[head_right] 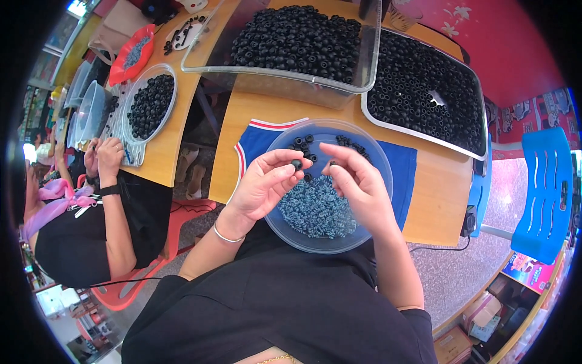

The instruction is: The person assembles small components by inserting metal pieces into rubber grommets by hand.

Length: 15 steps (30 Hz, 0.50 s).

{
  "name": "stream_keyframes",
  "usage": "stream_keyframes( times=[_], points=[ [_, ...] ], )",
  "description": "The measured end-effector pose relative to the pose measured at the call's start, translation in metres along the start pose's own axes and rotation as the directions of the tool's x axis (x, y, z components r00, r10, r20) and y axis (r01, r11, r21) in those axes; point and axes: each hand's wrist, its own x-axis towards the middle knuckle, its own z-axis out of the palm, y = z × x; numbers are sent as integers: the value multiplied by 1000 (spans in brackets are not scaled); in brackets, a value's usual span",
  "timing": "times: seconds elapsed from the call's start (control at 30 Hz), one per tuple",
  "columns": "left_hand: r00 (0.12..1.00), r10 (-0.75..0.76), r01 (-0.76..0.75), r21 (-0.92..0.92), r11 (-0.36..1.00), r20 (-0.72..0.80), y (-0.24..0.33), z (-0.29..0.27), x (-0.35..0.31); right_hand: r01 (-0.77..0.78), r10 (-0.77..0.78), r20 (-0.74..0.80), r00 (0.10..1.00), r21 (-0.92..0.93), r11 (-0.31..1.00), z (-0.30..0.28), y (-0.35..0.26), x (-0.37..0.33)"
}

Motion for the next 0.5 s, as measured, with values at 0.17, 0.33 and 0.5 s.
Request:
stream_keyframes(
  times=[0.17,0.33,0.5],
  points=[
    [999,-40,41,-49,998,31,3,5,1,156,-162,-65,985,-84,984,5,4,-3],
    [998,-6,10,-53,999,64,0,5,1,269,-301,-64,952,-297,916,14,-7,-4],
    [996,-33,33,-3,999,82,-1,3,0,366,-423,-27,906,-454,812,17,-6,-3]
  ],
)
